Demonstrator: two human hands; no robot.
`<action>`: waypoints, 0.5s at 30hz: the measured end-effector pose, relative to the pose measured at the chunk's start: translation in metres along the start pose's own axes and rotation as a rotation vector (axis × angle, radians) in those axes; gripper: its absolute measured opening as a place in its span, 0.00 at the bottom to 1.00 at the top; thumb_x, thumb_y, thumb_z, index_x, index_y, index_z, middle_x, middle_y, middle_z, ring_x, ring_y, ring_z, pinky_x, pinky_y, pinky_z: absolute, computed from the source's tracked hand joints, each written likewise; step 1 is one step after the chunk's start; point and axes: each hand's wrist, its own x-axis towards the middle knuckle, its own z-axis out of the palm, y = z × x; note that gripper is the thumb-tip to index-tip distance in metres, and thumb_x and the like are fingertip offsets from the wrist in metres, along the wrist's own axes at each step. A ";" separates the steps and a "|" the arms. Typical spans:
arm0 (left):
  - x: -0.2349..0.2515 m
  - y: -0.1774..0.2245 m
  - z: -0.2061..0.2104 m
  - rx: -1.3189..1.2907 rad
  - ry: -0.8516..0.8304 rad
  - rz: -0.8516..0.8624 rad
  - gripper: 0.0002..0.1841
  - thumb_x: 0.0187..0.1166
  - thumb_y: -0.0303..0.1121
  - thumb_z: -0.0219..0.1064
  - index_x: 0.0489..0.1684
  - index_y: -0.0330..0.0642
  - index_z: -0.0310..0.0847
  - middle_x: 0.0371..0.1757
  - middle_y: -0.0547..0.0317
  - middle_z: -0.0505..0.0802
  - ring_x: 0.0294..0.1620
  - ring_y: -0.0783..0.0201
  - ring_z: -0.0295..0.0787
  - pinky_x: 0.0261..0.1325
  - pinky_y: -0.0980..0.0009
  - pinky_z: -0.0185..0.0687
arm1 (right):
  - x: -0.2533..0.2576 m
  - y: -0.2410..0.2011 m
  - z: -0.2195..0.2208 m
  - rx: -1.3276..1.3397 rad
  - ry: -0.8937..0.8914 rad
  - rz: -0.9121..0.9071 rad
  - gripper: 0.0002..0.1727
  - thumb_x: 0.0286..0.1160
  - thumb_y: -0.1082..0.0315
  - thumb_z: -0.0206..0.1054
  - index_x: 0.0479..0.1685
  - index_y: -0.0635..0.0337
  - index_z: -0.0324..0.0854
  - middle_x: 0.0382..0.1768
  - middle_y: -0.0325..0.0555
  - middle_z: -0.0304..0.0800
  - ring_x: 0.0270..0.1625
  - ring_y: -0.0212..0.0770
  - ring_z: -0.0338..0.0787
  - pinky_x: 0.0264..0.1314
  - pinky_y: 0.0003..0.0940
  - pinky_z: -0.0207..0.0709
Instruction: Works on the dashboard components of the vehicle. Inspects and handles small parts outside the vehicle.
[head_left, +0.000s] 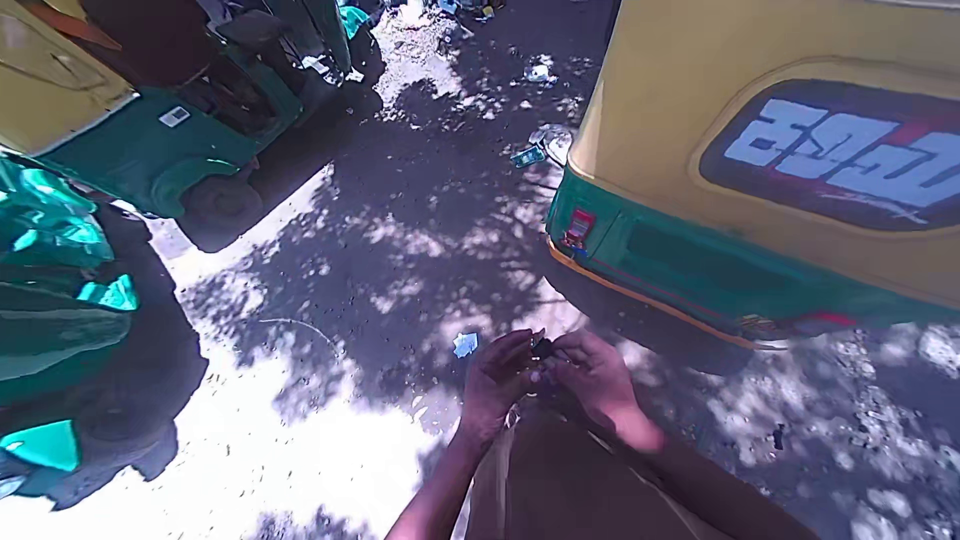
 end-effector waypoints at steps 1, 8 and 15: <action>0.032 -0.004 -0.006 0.029 -0.004 0.002 0.30 0.69 0.27 0.78 0.73 0.25 0.76 0.64 0.44 0.92 0.60 0.54 0.94 0.65 0.59 0.90 | 0.031 0.010 0.000 -0.029 0.026 -0.019 0.11 0.67 0.76 0.77 0.47 0.65 0.88 0.42 0.44 0.93 0.34 0.36 0.92 0.36 0.32 0.92; 0.295 -0.020 -0.049 -0.054 0.212 0.046 0.21 0.64 0.21 0.77 0.60 0.32 0.87 0.53 0.49 0.97 0.53 0.61 0.96 0.58 0.66 0.92 | 0.288 0.065 0.003 -0.126 0.059 -0.241 0.11 0.68 0.68 0.78 0.46 0.61 0.89 0.42 0.39 0.96 0.36 0.26 0.93 0.40 0.23 0.91; 0.506 0.032 -0.132 -0.193 -0.119 0.068 0.30 0.77 0.35 0.74 0.81 0.44 0.75 0.71 0.47 0.89 0.66 0.58 0.90 0.65 0.65 0.87 | 0.536 0.032 0.014 0.622 -0.383 0.419 0.09 0.74 0.73 0.72 0.50 0.61 0.82 0.33 0.48 0.94 0.26 0.38 0.92 0.28 0.32 0.88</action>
